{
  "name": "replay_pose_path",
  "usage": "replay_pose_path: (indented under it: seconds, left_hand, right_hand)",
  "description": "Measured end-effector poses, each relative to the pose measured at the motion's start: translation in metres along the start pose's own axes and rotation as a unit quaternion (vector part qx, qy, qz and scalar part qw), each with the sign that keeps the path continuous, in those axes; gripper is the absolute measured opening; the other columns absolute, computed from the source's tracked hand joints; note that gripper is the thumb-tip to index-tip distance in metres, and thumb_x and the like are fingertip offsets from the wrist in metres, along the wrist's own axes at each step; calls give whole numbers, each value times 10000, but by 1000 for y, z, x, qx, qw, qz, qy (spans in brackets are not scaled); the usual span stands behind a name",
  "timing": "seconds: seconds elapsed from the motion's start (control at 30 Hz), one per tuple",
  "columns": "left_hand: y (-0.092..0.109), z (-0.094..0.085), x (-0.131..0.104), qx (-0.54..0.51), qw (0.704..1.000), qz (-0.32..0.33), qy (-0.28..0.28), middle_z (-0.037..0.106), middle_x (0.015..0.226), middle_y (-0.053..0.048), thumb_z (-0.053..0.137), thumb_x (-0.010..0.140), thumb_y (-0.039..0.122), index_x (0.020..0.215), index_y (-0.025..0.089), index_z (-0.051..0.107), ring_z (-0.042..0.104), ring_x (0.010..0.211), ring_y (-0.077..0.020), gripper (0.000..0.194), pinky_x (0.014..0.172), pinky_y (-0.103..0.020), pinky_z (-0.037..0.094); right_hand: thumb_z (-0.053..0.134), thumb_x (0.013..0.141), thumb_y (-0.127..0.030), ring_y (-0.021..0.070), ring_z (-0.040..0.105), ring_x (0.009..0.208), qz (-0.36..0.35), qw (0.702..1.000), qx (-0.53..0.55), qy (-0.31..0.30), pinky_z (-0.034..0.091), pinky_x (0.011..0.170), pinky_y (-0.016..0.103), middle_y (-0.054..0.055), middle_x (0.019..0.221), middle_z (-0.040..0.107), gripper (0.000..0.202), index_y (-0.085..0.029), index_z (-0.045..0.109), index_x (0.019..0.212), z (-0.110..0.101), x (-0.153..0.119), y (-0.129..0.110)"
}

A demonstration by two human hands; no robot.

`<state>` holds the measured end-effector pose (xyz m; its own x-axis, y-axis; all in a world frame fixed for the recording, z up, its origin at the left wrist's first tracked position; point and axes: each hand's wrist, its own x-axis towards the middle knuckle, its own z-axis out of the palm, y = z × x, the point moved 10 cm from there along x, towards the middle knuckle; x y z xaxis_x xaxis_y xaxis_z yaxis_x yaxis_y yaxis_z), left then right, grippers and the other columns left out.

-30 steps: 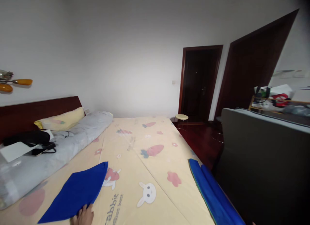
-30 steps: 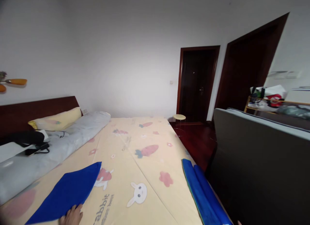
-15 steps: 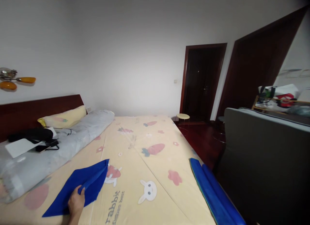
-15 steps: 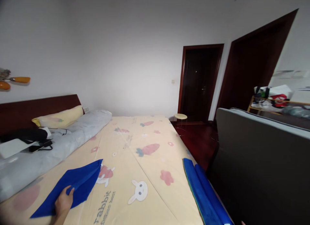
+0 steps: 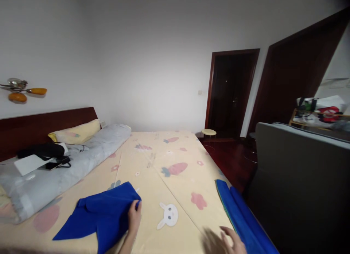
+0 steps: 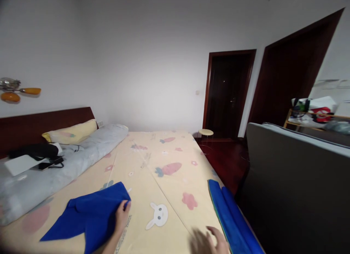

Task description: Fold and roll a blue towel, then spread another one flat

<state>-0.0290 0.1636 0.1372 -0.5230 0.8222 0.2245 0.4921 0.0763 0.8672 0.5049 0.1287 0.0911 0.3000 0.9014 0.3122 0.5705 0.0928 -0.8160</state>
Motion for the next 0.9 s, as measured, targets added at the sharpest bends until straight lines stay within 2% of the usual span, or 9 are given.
replay_pose_path:
  seconds: [0.07, 0.17, 0.23, 0.3, 0.37, 0.53, 0.67, 0.77, 0.9]
  left_hand:
    - [15, 51, -34, -36, 998, 6, -46, 712, 898, -108, 421, 699, 670, 802, 226, 583, 641, 883, -265, 484, 840, -368, 496]
    - [39, 119, -88, -83, 987, 14, -135, 663, 723, -34, 452, 716, 644, 707, 237, 561, 611, 742, -209, 422, 735, -321, 497]
    - [51, 151, -119, -102, 977, 14, -188, 606, 641, 0, 466, 740, 578, 652, 234, 538, 570, 676, -180, 362, 688, -300, 479]
    - [55, 170, -141, -112, 966, 10, -233, 569, 609, 16, 500, 741, 503, 617, 231, 529, 542, 664, -165, 300, 687, -288, 460]
    - [54, 178, -153, -115, 956, 4, -270, 555, 605, 22, 546, 717, 444, 599, 231, 536, 531, 684, -163, 244, 712, -285, 444]
    - [43, 175, -163, -117, 928, -7, -352, 488, 546, 32, 556, 682, 358, 511, 228, 510, 479, 640, -153, 220, 702, -297, 408]
    - [42, 177, -171, -121, 910, -8, -396, 430, 497, 52, 573, 617, 304, 448, 221, 464, 407, 560, -122, 217, 640, -291, 365]
    - [42, 175, -170, -122, 914, -10, -386, 414, 484, 54, 587, 595, 310, 430, 218, 459, 393, 552, -119, 228, 623, -291, 347]
    - [39, 156, -151, -133, 938, -16, -319, 441, 521, 40, 573, 651, 442, 468, 221, 471, 441, 603, -145, 304, 664, -301, 376]
  right_hand:
    - [502, 652, -682, 320, 674, 829, 75, 987, 119, -82, 545, 694, 418, 82, 804, 736, 482, -249, 693, 742, 61, -13, -27]
    - [627, 547, -723, 249, 648, 699, 176, 927, 260, -206, 494, 605, 329, 56, 656, 688, 522, -214, 667, 656, 147, -42, -59]
    - [642, 504, -761, 194, 605, 595, 265, 866, 344, -250, 438, 531, 284, 31, 581, 633, 570, -207, 638, 637, 186, -62, -66]
    - [625, 511, -775, 163, 572, 553, 323, 816, 401, -262, 414, 518, 263, 4, 534, 581, 573, -211, 607, 611, 206, -73, -67]
    - [650, 539, -710, 142, 545, 548, 311, 812, 415, -266, 408, 536, 255, -15, 520, 556, 506, -210, 593, 581, 209, -72, -70]
    - [751, 488, -437, 91, 443, 498, 242, 839, 397, -283, 339, 522, 236, -37, 490, 537, 295, -169, 645, 554, 200, -62, -75]
    - [751, 494, -379, 79, 405, 505, 216, 857, 386, -263, 294, 504, 225, -52, 482, 511, 243, -168, 634, 525, 195, -56, -76]
    - [760, 500, -449, 84, 416, 519, 210, 865, 388, -241, 295, 508, 225, -54, 495, 502, 317, -172, 609, 531, 190, -55, -73]
    - [726, 533, -610, 85, 421, 505, 218, 863, 404, -211, 315, 516, 230, -65, 504, 478, 449, -187, 582, 583, 178, -53, -65]
